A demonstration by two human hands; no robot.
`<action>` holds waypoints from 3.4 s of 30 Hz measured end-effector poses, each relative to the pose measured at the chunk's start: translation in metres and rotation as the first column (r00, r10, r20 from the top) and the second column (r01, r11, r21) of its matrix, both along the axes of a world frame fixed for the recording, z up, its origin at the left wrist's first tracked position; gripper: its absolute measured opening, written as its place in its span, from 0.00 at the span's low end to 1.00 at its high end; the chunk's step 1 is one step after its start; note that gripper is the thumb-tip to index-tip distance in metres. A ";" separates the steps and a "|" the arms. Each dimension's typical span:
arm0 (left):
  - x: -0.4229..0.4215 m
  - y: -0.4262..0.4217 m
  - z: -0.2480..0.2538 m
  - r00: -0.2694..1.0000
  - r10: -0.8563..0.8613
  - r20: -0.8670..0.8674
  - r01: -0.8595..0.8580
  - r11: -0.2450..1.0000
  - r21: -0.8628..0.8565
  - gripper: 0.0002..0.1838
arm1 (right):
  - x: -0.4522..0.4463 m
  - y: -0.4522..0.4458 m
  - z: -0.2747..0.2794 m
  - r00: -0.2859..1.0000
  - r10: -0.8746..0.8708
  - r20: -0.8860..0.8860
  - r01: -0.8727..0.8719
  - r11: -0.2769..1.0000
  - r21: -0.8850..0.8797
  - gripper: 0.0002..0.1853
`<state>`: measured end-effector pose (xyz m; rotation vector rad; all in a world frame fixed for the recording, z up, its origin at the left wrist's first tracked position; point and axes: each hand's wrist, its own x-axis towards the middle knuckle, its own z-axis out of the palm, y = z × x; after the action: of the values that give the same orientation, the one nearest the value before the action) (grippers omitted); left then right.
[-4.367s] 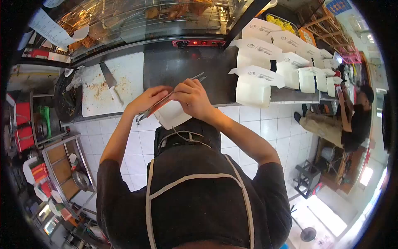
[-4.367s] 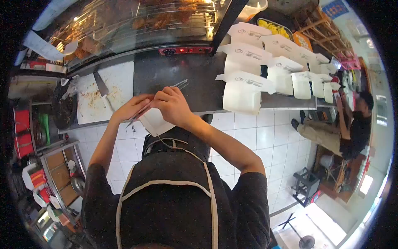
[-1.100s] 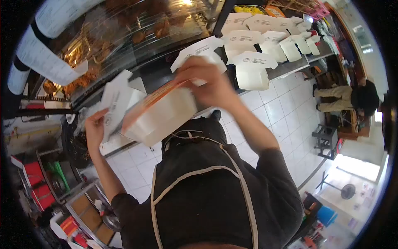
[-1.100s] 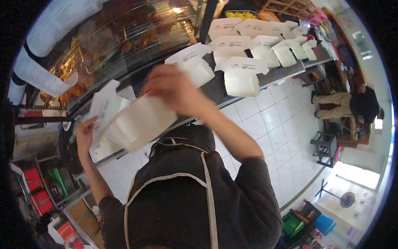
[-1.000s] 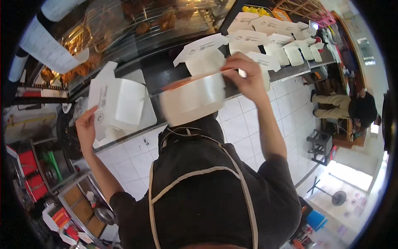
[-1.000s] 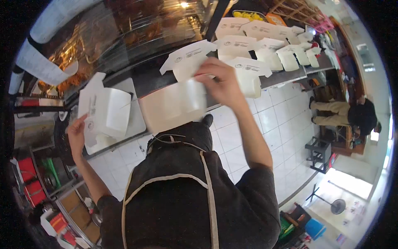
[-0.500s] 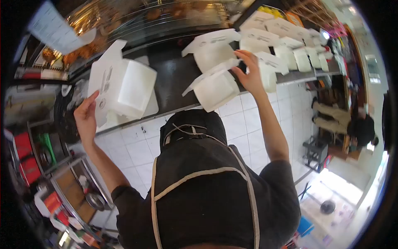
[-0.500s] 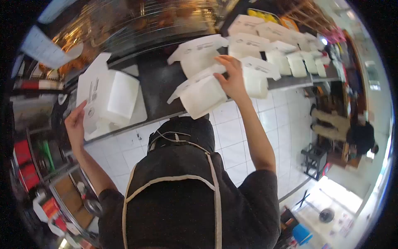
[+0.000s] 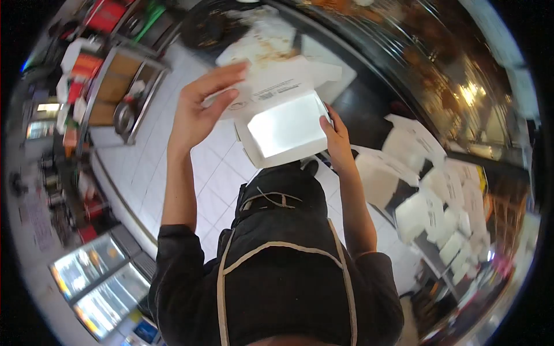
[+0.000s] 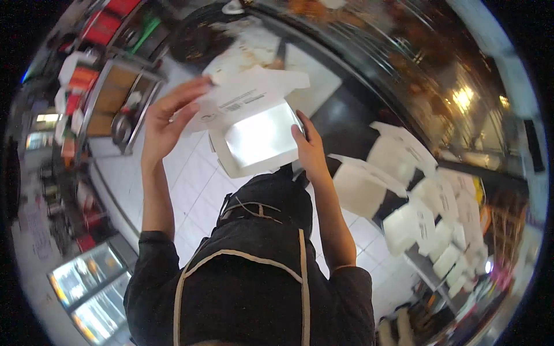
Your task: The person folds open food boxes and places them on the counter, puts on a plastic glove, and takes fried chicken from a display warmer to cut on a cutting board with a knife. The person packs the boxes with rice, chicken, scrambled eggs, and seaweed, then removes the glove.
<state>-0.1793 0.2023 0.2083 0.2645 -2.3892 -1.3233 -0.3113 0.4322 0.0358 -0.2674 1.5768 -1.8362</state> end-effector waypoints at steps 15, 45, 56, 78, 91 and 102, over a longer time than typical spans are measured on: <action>0.250 -0.072 -0.138 0.685 0.693 0.222 -0.560 0.307 0.770 0.27 | 0.134 -0.242 -0.028 0.561 0.642 0.522 -0.718 0.692 -0.079 0.38; 0.341 -0.636 -0.236 0.639 0.531 0.556 -0.723 0.169 0.670 0.41 | -0.001 -0.631 -0.019 0.918 -0.188 0.348 0.149 0.980 0.135 0.29; 0.437 -0.743 -0.445 0.496 -0.075 0.865 -0.759 0.446 0.474 0.21 | 0.028 -0.564 -0.029 0.564 -0.819 -0.108 0.804 0.515 0.298 0.23; -0.112 -0.621 -0.126 0.973 -0.231 -0.027 0.208 0.811 0.547 0.12 | -0.151 -0.396 -0.127 0.449 -0.818 -0.360 0.890 0.369 0.269 0.22; -0.040 -0.302 -0.162 0.867 -0.499 -0.010 0.479 0.826 0.296 0.08 | 0.104 -0.449 -0.007 0.470 -0.708 0.527 0.852 0.206 -0.482 0.03; 0.032 -0.298 -0.149 0.842 -0.534 0.075 0.526 0.843 0.112 0.04 | 0.154 -0.398 -0.030 0.810 0.020 -0.586 0.250 0.892 0.376 0.21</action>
<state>-0.1475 -0.0958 0.0590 -0.3510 -2.6028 -1.6849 -0.1570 0.0346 0.0059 -0.5673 2.4348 -1.4900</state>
